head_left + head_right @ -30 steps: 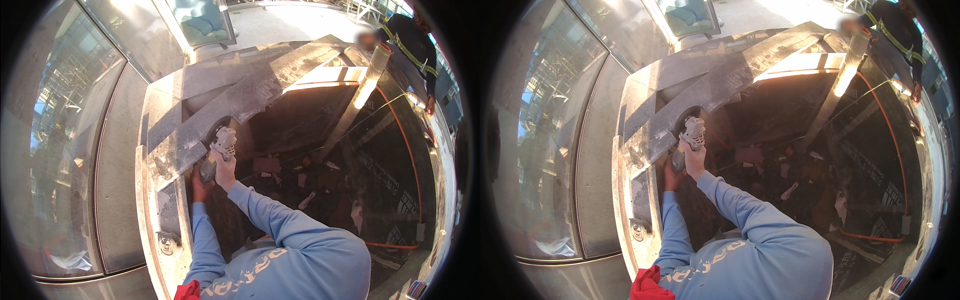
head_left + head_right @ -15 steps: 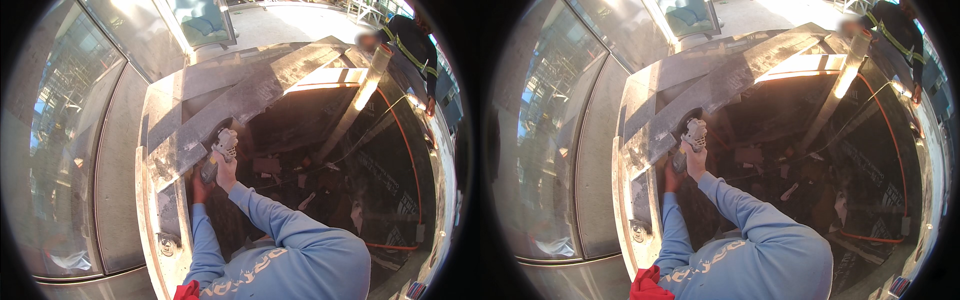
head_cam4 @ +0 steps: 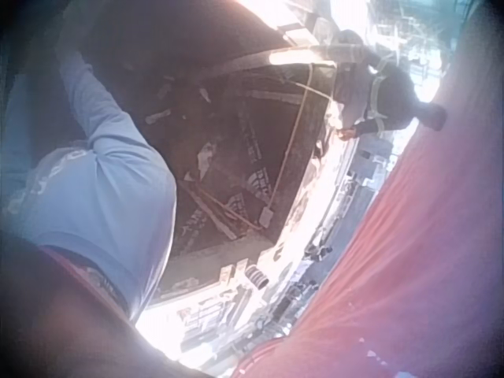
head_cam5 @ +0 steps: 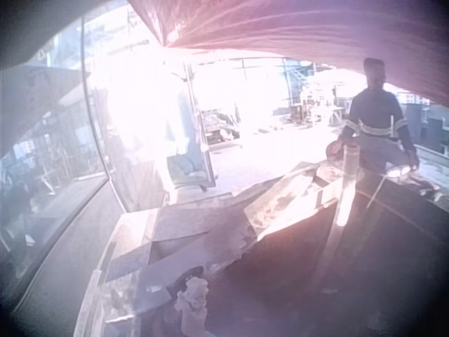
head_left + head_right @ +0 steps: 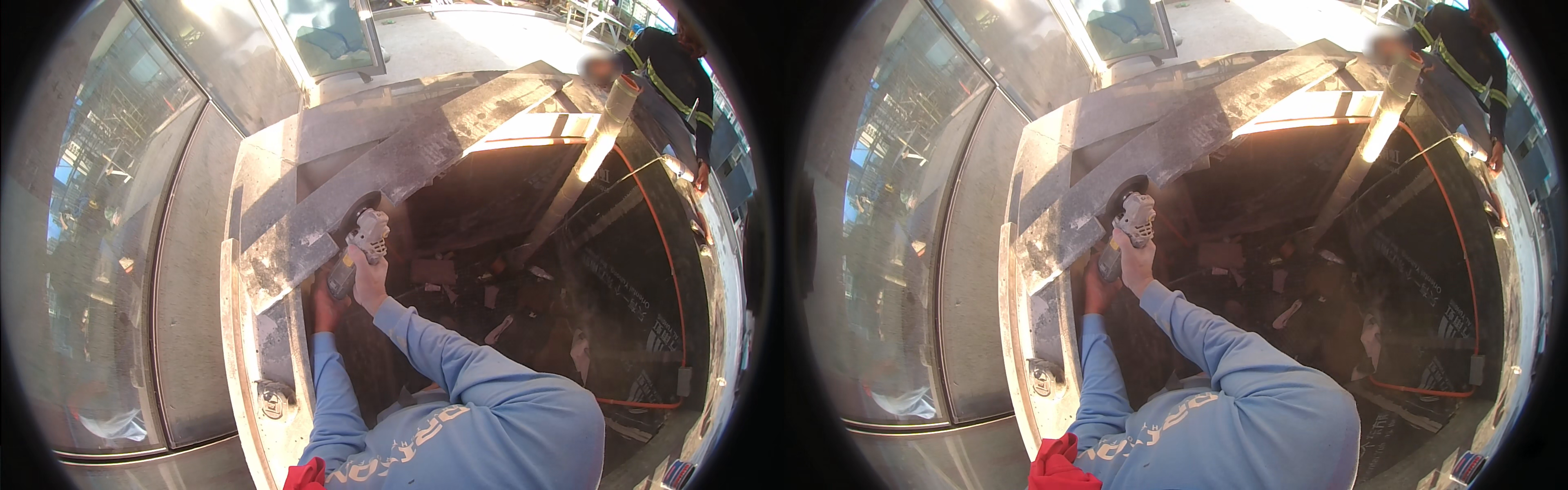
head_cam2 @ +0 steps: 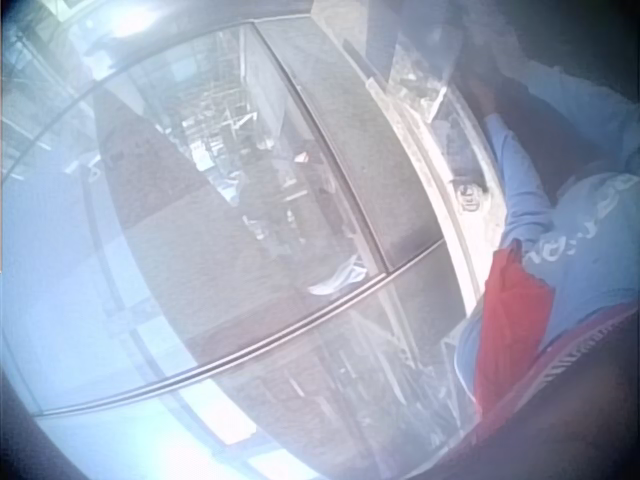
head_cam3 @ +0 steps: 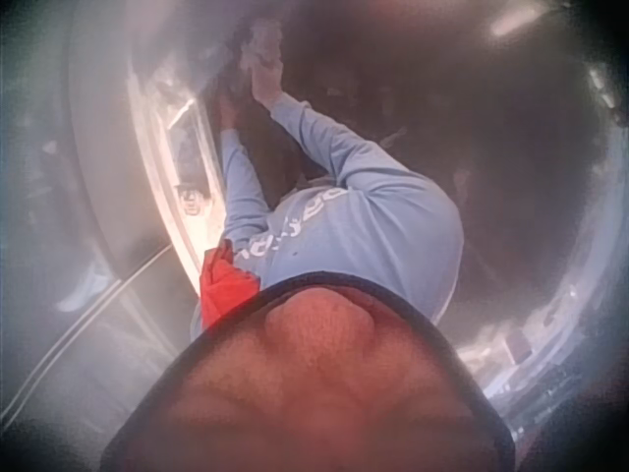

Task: The person uses an angle grinder to cut a metal sheet on a rooftop. They reposition the sheet, continue cutting, and then use a utility knife to trim a flexible roofing membrane. Finally, they place a metal trim piece into the cut opening.

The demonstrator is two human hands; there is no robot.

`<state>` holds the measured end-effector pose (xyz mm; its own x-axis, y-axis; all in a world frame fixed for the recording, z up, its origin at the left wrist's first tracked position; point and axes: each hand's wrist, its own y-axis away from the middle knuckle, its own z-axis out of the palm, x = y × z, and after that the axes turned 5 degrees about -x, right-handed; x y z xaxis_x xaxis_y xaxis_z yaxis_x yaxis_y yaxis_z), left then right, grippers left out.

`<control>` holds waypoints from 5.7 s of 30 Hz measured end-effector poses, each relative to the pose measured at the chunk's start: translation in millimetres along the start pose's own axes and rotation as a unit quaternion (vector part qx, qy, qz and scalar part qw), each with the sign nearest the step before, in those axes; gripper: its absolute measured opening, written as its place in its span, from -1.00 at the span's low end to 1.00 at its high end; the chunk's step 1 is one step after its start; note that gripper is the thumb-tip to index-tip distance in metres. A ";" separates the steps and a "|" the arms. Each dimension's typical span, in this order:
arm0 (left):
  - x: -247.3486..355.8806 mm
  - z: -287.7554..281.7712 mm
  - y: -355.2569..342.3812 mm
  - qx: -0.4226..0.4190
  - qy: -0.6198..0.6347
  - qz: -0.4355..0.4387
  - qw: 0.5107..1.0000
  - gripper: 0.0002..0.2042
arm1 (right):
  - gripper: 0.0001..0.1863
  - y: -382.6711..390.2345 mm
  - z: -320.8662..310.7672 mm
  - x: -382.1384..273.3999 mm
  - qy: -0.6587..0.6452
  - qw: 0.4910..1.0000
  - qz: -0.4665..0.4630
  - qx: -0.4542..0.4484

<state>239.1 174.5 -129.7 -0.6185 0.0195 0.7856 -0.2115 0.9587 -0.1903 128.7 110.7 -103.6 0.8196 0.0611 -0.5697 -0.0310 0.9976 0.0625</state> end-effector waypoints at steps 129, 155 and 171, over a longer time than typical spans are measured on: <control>-21.5 177.7 -27.4 0.053 0.210 -0.076 0.973 -0.59 | -0.35 -50.8 -99.3 -15.4 0.385 0.897 -0.102 -0.191; -54.6 196.3 -79.3 0.104 0.269 0.012 0.957 -0.54 | -0.38 -82.5 -82.8 -11.2 0.335 0.890 -0.170 -0.260; -37.3 195.2 -81.0 0.148 0.218 0.083 0.961 -0.56 | -0.34 -96.4 -96.3 -11.6 0.358 0.865 -0.212 -0.282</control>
<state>131.5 40.8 -258.5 -0.3001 0.3431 0.8901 -0.3832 0.8111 -0.4419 67.2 17.1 -181.9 0.2683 -0.5100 -0.8173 -0.2546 0.7807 -0.5707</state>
